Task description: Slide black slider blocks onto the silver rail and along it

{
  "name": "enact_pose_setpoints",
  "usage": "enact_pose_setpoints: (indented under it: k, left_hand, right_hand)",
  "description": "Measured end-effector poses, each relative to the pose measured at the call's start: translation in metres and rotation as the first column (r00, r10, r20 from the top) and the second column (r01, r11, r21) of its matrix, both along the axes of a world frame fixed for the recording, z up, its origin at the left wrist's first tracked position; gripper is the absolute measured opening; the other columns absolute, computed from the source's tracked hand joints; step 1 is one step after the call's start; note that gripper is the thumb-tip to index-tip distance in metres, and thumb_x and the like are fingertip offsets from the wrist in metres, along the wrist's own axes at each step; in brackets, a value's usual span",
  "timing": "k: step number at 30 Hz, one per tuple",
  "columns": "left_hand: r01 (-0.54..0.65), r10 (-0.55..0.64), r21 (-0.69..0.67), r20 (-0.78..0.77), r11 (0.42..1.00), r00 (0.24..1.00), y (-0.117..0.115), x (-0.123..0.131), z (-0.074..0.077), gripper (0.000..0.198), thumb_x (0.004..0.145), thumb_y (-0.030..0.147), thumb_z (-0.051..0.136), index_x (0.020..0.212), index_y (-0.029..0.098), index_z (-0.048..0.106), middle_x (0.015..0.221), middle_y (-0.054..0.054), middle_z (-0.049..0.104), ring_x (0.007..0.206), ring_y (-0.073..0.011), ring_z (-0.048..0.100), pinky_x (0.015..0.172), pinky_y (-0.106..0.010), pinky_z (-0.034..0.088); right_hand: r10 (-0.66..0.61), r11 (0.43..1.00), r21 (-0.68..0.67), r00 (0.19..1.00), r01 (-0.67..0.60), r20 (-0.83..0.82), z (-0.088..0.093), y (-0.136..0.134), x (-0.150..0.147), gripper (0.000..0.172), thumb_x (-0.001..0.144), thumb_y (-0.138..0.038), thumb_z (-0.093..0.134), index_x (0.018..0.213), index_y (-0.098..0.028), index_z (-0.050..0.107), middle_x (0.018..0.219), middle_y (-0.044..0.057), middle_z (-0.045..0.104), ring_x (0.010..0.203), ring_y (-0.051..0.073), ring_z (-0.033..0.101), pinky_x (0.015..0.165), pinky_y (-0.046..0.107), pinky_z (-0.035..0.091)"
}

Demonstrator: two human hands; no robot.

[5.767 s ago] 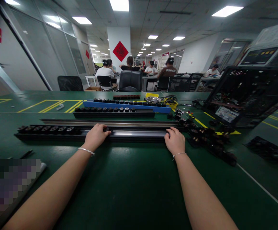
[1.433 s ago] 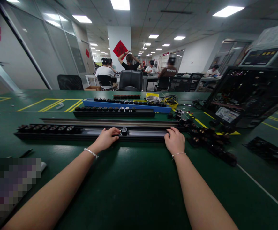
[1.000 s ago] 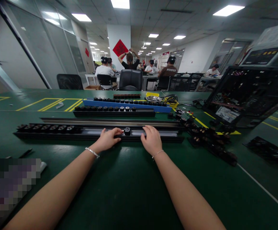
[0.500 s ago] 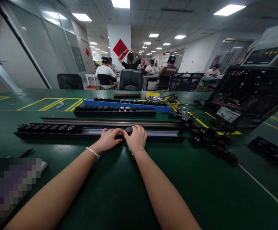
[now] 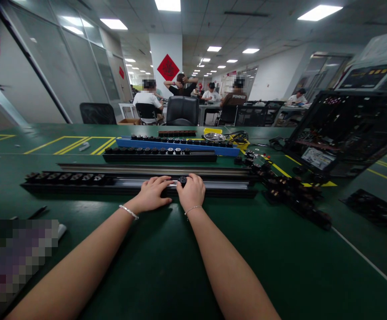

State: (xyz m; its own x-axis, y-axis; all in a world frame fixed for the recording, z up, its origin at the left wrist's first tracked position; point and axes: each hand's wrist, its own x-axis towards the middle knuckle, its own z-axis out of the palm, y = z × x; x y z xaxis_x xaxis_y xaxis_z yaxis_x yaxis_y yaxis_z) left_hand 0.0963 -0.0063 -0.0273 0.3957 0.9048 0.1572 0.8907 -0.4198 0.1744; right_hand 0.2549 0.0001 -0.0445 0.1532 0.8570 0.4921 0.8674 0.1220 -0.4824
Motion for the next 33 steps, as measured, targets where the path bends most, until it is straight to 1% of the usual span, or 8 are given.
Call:
enact_pose_setpoints:
  k: [3,5,10,13,21,25,33]
  left_hand:
    - [-0.004,0.004,-0.010,-0.032,1.000,0.999,0.000,-0.001,-0.001,0.071,0.069,0.054,0.058,0.135,0.036,0.038,0.150,0.001,0.028,0.131,-0.0322,0.027,0.101,-0.055,0.028]
    - [0.002,-0.003,-0.017,-0.059,1.000,0.998,0.001,-0.002,-0.002,0.075,0.069,0.055,0.057,0.138,0.034,0.034,0.152,0.001,0.024,0.134,-0.0322,0.023,0.102,-0.055,0.026]
    - [0.022,-0.025,-0.030,-0.112,0.999,0.993,0.001,-0.001,-0.003,0.079,0.071,0.057,0.054,0.141,0.030,0.029,0.152,-0.002,0.024,0.137,-0.0302,0.017,0.104,-0.058,0.020]
    - [0.022,-0.024,-0.024,-0.120,0.999,0.992,0.001,-0.001,-0.003,0.078,0.072,0.057,0.053,0.141,0.030,0.028,0.152,-0.002,0.025,0.137,-0.0298,0.018,0.105,-0.060,0.018]
    - [0.016,-0.016,-0.007,-0.104,1.000,0.994,0.001,-0.001,-0.007,0.076,0.072,0.056,0.054,0.140,0.033,0.029,0.151,-0.003,0.027,0.136,-0.0313,0.020,0.105,-0.059,0.016]
    - [0.020,-0.020,0.001,-0.097,1.000,0.995,0.000,0.000,-0.006,0.075,0.073,0.055,0.054,0.140,0.034,0.030,0.150,-0.003,0.029,0.135,-0.0317,0.021,0.105,-0.060,0.017]
    - [0.005,-0.005,0.008,-0.089,1.000,0.996,-0.002,0.002,-0.004,0.073,0.072,0.053,0.056,0.139,0.035,0.032,0.149,-0.003,0.030,0.135,-0.0314,0.022,0.105,-0.058,0.017]
  right_hand:
    - [-0.004,1.000,0.007,1.000,0.004,0.004,-0.001,0.000,0.002,0.029,0.080,-0.036,0.051,0.092,-0.015,0.067,0.115,0.010,0.061,0.110,0.024,0.047,0.093,0.036,0.035]
    - [-0.009,1.000,0.012,1.000,0.008,0.008,-0.002,0.001,0.003,0.029,0.080,-0.036,0.051,0.092,-0.015,0.067,0.115,0.010,0.061,0.109,0.024,0.048,0.093,0.036,0.035]
    - [-0.011,1.000,0.014,1.000,0.010,0.020,-0.003,0.001,0.006,0.029,0.080,-0.036,0.051,0.092,-0.015,0.066,0.115,0.011,0.060,0.109,0.024,0.048,0.093,0.036,0.035]
    - [-0.013,1.000,0.013,1.000,0.013,0.024,-0.003,0.001,0.007,0.029,0.081,-0.036,0.050,0.093,-0.015,0.066,0.116,0.011,0.060,0.108,0.024,0.048,0.093,0.036,0.035]
    - [-0.005,1.000,-0.001,1.000,0.005,0.024,-0.002,0.000,0.008,0.030,0.082,-0.035,0.049,0.096,-0.014,0.066,0.115,0.012,0.059,0.108,0.024,0.049,0.093,0.036,0.035]
    - [-0.011,1.000,-0.019,1.000,0.012,0.018,0.000,0.000,0.011,0.033,0.082,-0.034,0.048,0.101,-0.013,0.065,0.115,0.013,0.059,0.106,0.024,0.050,0.091,0.035,0.037]
    - [-0.034,0.998,-0.048,0.999,0.036,0.035,0.001,0.000,0.016,0.034,0.083,-0.034,0.047,0.102,-0.012,0.065,0.116,0.012,0.059,0.105,0.024,0.050,0.090,0.035,0.037]
